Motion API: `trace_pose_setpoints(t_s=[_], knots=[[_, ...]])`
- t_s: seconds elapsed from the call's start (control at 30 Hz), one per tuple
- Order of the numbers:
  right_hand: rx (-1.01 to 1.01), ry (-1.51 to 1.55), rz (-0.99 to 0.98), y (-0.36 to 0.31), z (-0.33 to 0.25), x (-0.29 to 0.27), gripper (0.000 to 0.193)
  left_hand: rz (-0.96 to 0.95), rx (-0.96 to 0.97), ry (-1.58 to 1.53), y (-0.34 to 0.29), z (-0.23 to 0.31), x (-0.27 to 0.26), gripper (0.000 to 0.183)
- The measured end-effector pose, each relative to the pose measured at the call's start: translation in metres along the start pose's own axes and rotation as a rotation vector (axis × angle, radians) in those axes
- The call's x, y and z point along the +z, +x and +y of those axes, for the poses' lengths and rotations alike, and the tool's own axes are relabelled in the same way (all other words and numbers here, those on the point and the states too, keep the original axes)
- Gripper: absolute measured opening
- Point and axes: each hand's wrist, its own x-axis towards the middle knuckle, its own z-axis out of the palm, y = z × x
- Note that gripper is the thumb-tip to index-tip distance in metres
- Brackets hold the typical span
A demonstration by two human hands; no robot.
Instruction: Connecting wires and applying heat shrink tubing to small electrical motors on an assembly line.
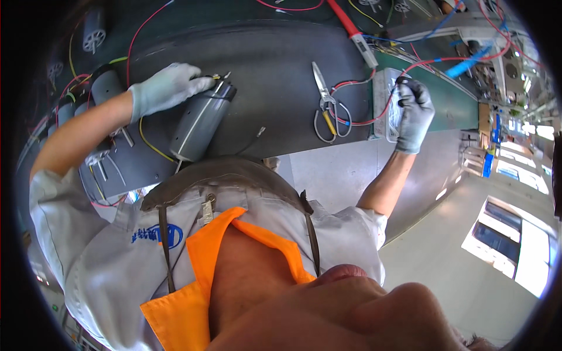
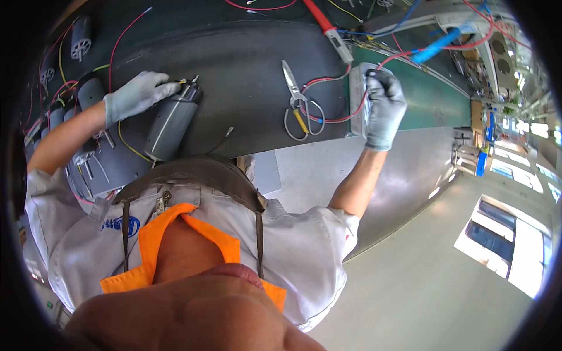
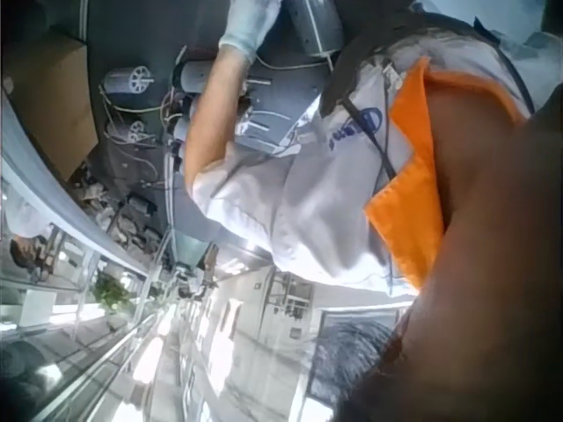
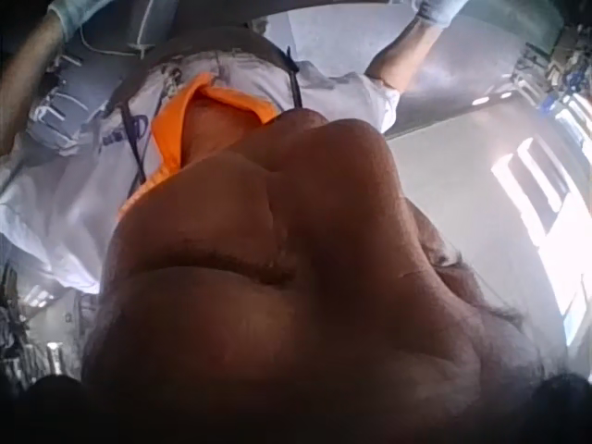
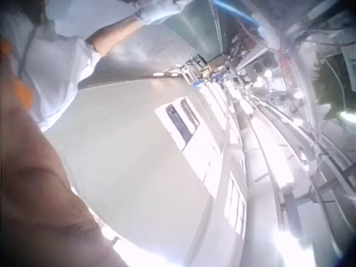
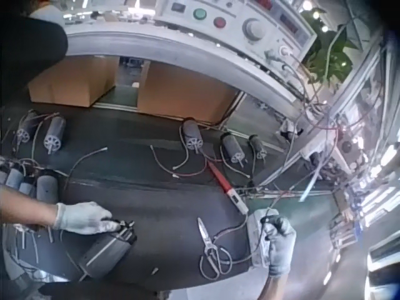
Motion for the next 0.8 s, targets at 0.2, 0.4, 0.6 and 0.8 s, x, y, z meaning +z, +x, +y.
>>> trace_pose_setpoints(t_s=[0.2,0.4,0.6,0.8], knots=[[0.297,0.251,-0.269,-0.034,-0.049,0.096,0.017,-0.121,-0.206,-0.043,0.005,-0.002,-0.012,0.061],[0.461,0.448,-0.398,-0.048,-0.050,0.124,0.023,-0.183,-0.251,-0.007,0.008,-0.003,-0.016,0.057],[0.531,0.703,-0.403,-0.065,-0.071,0.138,0.022,-0.245,-0.314,-0.052,0.003,0.006,-0.025,0.047],[0.400,0.881,-0.525,-0.124,-0.106,0.207,0.026,-0.443,-0.393,-0.377,-0.008,0.010,-0.055,0.039]])
